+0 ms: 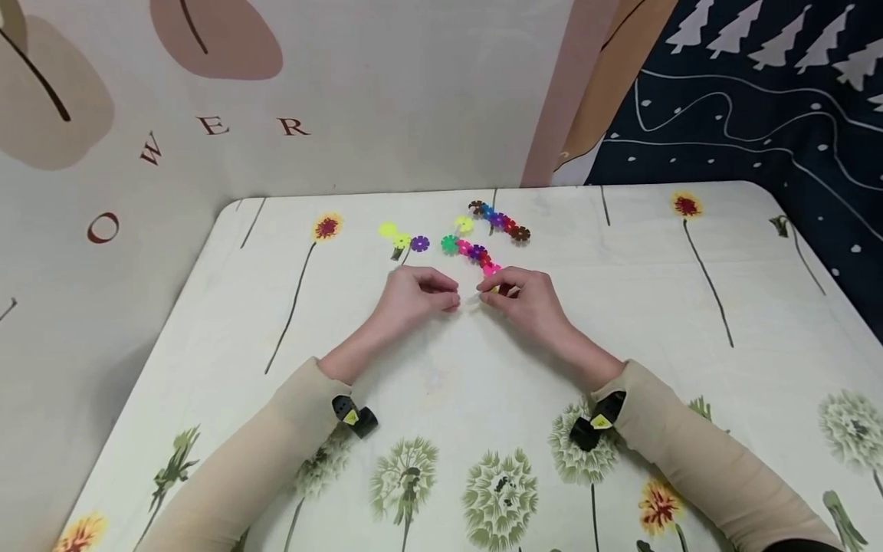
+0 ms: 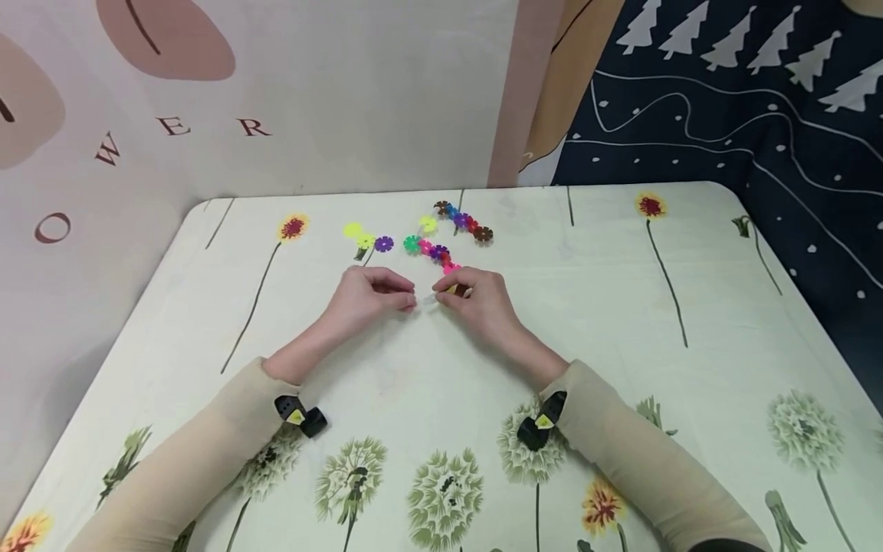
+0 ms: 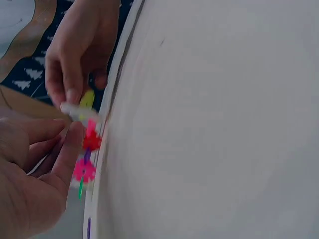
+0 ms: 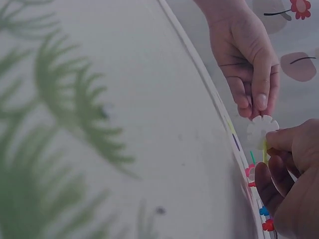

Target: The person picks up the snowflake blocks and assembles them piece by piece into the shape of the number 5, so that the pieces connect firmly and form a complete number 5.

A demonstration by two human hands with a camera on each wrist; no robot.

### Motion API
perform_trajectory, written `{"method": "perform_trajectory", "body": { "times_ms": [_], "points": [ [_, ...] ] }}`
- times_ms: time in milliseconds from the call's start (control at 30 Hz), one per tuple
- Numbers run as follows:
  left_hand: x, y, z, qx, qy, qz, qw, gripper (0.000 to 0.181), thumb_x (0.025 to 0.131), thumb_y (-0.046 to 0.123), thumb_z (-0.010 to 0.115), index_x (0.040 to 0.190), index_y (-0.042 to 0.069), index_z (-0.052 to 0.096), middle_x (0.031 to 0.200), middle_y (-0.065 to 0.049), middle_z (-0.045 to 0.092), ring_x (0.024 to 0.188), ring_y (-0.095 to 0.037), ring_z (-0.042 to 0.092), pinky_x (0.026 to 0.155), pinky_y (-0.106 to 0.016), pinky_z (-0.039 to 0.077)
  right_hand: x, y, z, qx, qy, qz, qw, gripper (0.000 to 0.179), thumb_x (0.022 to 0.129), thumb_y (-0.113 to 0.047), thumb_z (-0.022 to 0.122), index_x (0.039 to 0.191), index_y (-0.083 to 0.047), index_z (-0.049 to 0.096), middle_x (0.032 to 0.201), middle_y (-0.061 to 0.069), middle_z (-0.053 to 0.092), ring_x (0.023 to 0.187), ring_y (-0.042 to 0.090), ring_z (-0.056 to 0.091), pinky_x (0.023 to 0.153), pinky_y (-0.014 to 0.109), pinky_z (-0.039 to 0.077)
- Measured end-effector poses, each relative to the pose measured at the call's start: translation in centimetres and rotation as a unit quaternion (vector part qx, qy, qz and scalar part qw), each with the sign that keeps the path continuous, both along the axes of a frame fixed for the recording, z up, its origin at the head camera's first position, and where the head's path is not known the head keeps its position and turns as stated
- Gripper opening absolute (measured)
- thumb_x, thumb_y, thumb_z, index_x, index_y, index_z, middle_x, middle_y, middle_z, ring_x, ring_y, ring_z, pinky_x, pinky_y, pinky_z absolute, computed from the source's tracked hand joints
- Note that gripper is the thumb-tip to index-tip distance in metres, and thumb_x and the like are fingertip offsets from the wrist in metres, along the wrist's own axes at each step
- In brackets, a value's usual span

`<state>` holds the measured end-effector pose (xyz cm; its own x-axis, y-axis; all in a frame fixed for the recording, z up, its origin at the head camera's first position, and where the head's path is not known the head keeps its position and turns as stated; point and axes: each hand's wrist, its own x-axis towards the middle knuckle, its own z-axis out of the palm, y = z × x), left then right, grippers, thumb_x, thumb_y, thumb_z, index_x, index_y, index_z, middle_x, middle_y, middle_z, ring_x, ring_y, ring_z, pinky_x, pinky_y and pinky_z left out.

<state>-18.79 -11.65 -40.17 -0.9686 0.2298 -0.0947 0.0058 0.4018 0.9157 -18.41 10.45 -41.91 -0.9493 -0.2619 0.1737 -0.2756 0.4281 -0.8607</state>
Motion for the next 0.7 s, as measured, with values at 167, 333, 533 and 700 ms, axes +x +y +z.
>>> {"method": "perform_trajectory", "body": {
  "times_ms": [167, 333, 533, 700],
  "points": [
    [-2.4, -2.8, 0.2, -0.019, 0.026, 0.050, 0.9982, 0.027, 0.090, 0.003, 0.078, 0.116, -0.003, 0.073, 0.106, -0.014, 0.074, 0.092, -0.023, 0.070, 0.074, -0.024, 0.059, 0.0, 0.4, 0.2, -0.002, -0.016, -0.001, 0.9999, 0.009, 0.090, -0.002, 0.079, 0.098, -0.005, 0.079, 0.093, 0.006, 0.075, 0.077, 0.021, 0.062, 0.065, 0.025, 0.050],
    [-5.1, -5.8, 0.1, -0.042, 0.032, 0.114, 0.9920, 0.031, 0.094, 0.007, 0.074, 0.123, 0.000, 0.071, 0.118, -0.015, 0.071, 0.099, -0.024, 0.066, 0.074, -0.020, 0.054, 0.1, 0.7, 0.3, 0.001, -0.032, 0.005, 0.9995, 0.010, 0.091, -0.001, 0.077, 0.100, -0.004, 0.078, 0.095, 0.008, 0.074, 0.079, 0.022, 0.062, 0.065, 0.024, 0.050],
    [-8.0, -8.4, -0.7, -0.095, 0.021, 0.154, 0.9833, 0.040, 0.097, 0.006, 0.069, 0.137, 0.005, 0.065, 0.131, -0.016, 0.063, 0.103, -0.023, 0.060, 0.072, -0.024, 0.050, 0.1, 0.8, 0.2, 0.004, -0.036, 0.015, 0.9992, 0.009, 0.091, -0.002, 0.077, 0.100, -0.003, 0.078, 0.096, 0.008, 0.074, 0.078, 0.022, 0.062, 0.064, 0.024, 0.051],
    [-9.6, -8.8, -1.1, -0.117, 0.003, 0.138, 0.9835, 0.053, 0.097, 0.004, 0.067, 0.148, 0.010, 0.056, 0.132, -0.014, 0.059, 0.103, -0.022, 0.051, 0.073, -0.028, 0.047, -0.1, 1.0, 0.4, 0.003, -0.043, 0.012, 0.9990, 0.009, 0.091, -0.001, 0.077, 0.100, -0.004, 0.077, 0.096, 0.008, 0.074, 0.078, 0.022, 0.062, 0.064, 0.024, 0.051]
  ]
}}
